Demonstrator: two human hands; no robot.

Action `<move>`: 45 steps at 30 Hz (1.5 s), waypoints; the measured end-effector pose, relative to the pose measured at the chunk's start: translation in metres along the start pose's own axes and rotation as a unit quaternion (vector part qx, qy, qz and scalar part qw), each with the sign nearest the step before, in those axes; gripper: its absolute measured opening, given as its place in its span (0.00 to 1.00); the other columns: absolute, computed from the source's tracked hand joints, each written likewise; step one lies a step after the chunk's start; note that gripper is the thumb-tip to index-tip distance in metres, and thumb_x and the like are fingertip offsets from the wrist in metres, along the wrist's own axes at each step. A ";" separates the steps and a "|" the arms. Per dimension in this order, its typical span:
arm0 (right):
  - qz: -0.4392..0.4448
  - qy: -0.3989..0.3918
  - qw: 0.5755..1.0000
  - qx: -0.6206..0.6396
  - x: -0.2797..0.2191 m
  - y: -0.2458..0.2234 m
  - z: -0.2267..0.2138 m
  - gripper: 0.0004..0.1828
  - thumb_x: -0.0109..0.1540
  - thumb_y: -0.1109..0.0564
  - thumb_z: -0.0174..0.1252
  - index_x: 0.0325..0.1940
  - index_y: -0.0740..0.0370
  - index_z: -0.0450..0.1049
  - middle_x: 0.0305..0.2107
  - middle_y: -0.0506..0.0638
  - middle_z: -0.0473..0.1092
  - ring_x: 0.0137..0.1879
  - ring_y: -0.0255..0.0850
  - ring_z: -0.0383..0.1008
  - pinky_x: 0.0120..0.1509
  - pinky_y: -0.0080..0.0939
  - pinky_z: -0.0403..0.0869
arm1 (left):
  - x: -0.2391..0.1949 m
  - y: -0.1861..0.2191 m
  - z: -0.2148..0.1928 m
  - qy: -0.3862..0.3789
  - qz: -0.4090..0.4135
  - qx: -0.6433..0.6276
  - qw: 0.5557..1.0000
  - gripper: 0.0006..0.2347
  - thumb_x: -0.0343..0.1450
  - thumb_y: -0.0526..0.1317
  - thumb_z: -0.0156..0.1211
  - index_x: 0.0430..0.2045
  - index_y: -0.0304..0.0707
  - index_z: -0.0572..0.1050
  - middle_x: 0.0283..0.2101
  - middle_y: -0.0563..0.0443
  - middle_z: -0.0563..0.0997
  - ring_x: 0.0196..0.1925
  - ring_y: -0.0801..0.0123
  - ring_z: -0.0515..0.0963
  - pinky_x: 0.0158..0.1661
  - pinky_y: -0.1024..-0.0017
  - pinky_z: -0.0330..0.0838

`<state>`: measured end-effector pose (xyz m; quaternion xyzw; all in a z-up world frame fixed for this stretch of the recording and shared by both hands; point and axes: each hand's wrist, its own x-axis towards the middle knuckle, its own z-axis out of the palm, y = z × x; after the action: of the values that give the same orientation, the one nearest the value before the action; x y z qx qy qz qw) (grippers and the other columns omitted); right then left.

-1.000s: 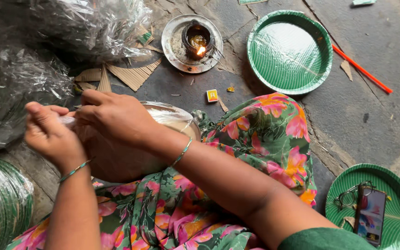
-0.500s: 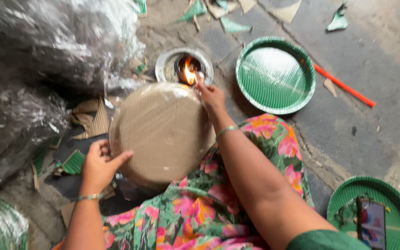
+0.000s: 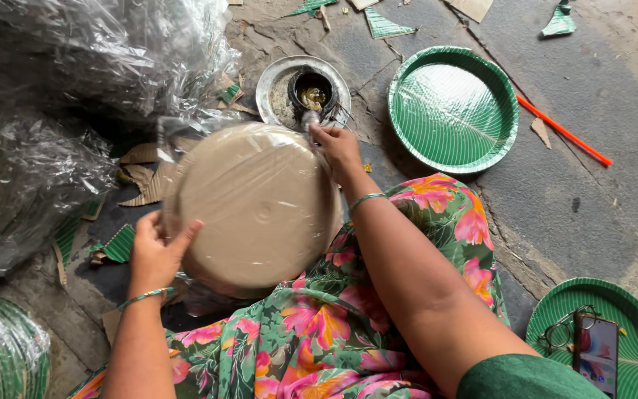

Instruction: The person sits on the ground and wraps individual green leaf-patterned plates with clear plastic film. They smooth the film around the plate, fold the edges, and place the wrapped plate into a stack.

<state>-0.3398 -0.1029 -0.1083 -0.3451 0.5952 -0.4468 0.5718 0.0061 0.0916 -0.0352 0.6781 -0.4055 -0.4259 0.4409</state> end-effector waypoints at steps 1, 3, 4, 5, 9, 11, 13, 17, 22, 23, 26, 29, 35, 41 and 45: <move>0.009 -0.037 0.999 0.003 -0.009 -0.013 0.001 0.13 0.62 0.49 0.67 0.41 0.61 0.84 0.25 0.40 0.71 0.28 0.30 0.59 0.32 0.32 0.59 | 0.001 0.003 -0.009 0.028 0.004 0.051 0.998 0.30 0.66 0.43 0.76 0.58 0.29 0.65 0.55 0.42 0.78 0.56 0.66 0.78 0.55 0.69 0.72; -0.004 -0.230 0.972 0.039 -0.035 -0.039 -0.001 0.12 0.63 0.52 0.67 0.44 0.64 0.79 0.29 0.42 0.73 0.33 0.31 0.67 0.36 0.33 0.68 | 0.001 0.008 -0.027 0.040 0.023 0.046 0.998 0.29 0.67 0.44 0.76 0.58 0.32 0.67 0.56 0.44 0.78 0.57 0.66 0.77 0.57 0.68 0.71; -0.009 -0.325 0.944 0.058 -0.049 -0.052 0.002 0.13 0.64 0.53 0.67 0.45 0.65 0.77 0.31 0.43 0.74 0.35 0.31 0.71 0.39 0.34 0.72 | 0.000 0.011 -0.037 0.025 0.039 -0.007 0.999 0.30 0.65 0.45 0.76 0.57 0.34 0.67 0.55 0.46 0.78 0.57 0.67 0.78 0.57 0.69 0.72; -0.046 -0.377 0.924 0.054 -0.063 -0.064 0.008 0.14 0.65 0.54 0.67 0.47 0.65 0.74 0.34 0.44 0.73 0.39 0.32 0.72 0.44 0.34 0.72 | -0.002 0.014 -0.043 0.010 0.055 -0.061 0.997 0.30 0.64 0.46 0.76 0.57 0.37 0.67 0.55 0.49 0.79 0.56 0.68 0.78 0.57 0.69 0.73; -0.175 -0.452 0.873 -0.052 -0.119 -0.101 0.036 0.20 0.68 0.50 0.62 0.58 0.62 0.68 0.46 0.45 0.72 0.53 0.31 0.71 0.59 0.34 0.71 | -0.019 0.027 -0.048 0.006 0.191 -0.030 0.981 0.31 0.61 0.43 0.81 0.54 0.37 0.66 0.54 0.53 0.76 0.58 0.70 0.75 0.61 0.68 0.71; -0.244 -0.428 0.861 -0.126 -0.139 -0.116 0.045 0.23 0.69 0.46 0.59 0.62 0.62 0.68 0.48 0.46 0.73 0.56 0.31 0.71 0.62 0.35 0.70 | -0.028 0.042 -0.041 0.030 0.213 -0.006 0.977 0.32 0.60 0.43 0.81 0.54 0.39 0.66 0.54 0.56 0.75 0.57 0.72 0.74 0.60 0.68 0.72; -0.321 -0.403 0.839 -0.175 -0.155 -0.123 0.051 0.26 0.68 0.44 0.60 0.62 0.64 0.70 0.49 0.50 0.74 0.57 0.33 0.72 0.64 0.37 0.71 | -0.042 0.064 -0.038 0.022 0.255 -0.006 0.967 0.32 0.58 0.44 0.81 0.52 0.40 0.65 0.52 0.56 0.75 0.56 0.72 0.75 0.58 0.69 0.74; -0.289 -0.426 0.855 0.060 -0.152 -0.117 0.048 0.35 0.67 0.32 0.57 0.62 0.64 0.71 0.47 0.54 0.73 0.54 0.39 0.73 0.61 0.42 0.72 | -0.081 0.113 -0.044 0.159 0.385 0.370 0.830 0.27 0.54 0.44 0.86 0.32 0.35 0.67 0.40 0.42 0.74 0.46 0.48 0.76 0.51 0.56 0.70; -0.102 -0.225 0.965 0.087 -0.084 -0.069 0.041 0.40 0.63 0.24 0.50 0.55 0.64 0.74 0.46 0.56 0.77 0.51 0.41 0.79 0.57 0.42 0.77 | -0.094 0.098 -0.026 -0.038 0.331 0.303 0.893 0.25 0.58 0.45 0.78 0.46 0.39 0.75 0.42 0.47 0.78 0.42 0.50 0.79 0.50 0.56 0.71; -0.053 -0.235 0.971 -0.015 -0.076 -0.048 0.040 0.39 0.63 0.26 0.53 0.55 0.64 0.73 0.44 0.56 0.75 0.47 0.40 0.76 0.48 0.42 0.76 | -0.088 0.078 -0.020 -0.082 0.264 0.231 0.933 0.26 0.60 0.46 0.75 0.52 0.40 0.75 0.43 0.48 0.78 0.43 0.54 0.80 0.50 0.60 0.74; 0.086 -0.266 0.938 -0.207 -0.059 0.018 0.040 0.36 0.53 0.39 0.70 0.59 0.54 0.66 0.38 0.49 0.75 0.38 0.41 0.78 0.33 0.45 0.77 | -0.043 0.006 -0.046 0.029 0.336 0.395 0.855 0.42 0.47 0.43 0.80 0.58 0.22 0.70 0.48 0.29 0.74 0.48 0.40 0.76 0.51 0.56 0.70; 0.062 -0.322 0.873 -0.360 -0.046 0.067 0.025 0.29 0.51 0.46 0.73 0.54 0.57 0.78 0.26 0.52 0.74 0.32 0.43 0.73 0.32 0.46 0.72 | -0.006 -0.080 -0.095 0.092 0.221 0.397 0.886 0.44 0.40 0.40 0.82 0.53 0.22 0.71 0.47 0.25 0.75 0.45 0.37 0.75 0.41 0.53 0.71; -0.077 -0.420 0.729 -0.535 -0.047 0.075 0.017 0.17 0.64 0.46 0.62 0.47 0.59 0.84 0.31 0.54 0.81 0.34 0.42 0.79 0.41 0.45 0.75 | -0.006 -0.128 -0.107 -0.188 -0.315 0.218 0.904 0.18 0.67 0.45 0.74 0.36 0.23 0.81 0.29 0.36 0.85 0.43 0.21 0.76 0.46 0.30 0.66; -0.213 -0.224 0.577 -0.756 -0.198 -0.086 0.011 0.13 0.69 0.54 0.45 0.50 0.64 0.69 0.23 0.58 0.74 0.31 0.56 0.79 0.30 0.58 0.74 | -0.111 0.077 -0.086 -0.062 -0.155 0.622 0.765 0.17 0.81 0.43 0.36 0.43 0.31 0.75 0.43 0.23 0.81 0.46 0.32 0.82 0.51 0.44 0.74; -0.272 -0.292 0.644 -0.653 -0.227 -0.244 -0.072 0.19 0.58 0.61 0.54 0.52 0.49 0.75 0.31 0.54 0.74 0.41 0.52 0.75 0.41 0.54 0.73 | -0.115 0.157 -0.087 0.030 -0.068 0.603 0.794 0.14 0.79 0.40 0.40 0.42 0.30 0.74 0.44 0.28 0.79 0.43 0.39 0.80 0.47 0.49 0.74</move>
<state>-0.4105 0.0278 0.1983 -0.8878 0.4142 0.0459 0.1950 0.0249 0.1758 0.1599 0.8449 -0.5194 -0.1033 -0.0758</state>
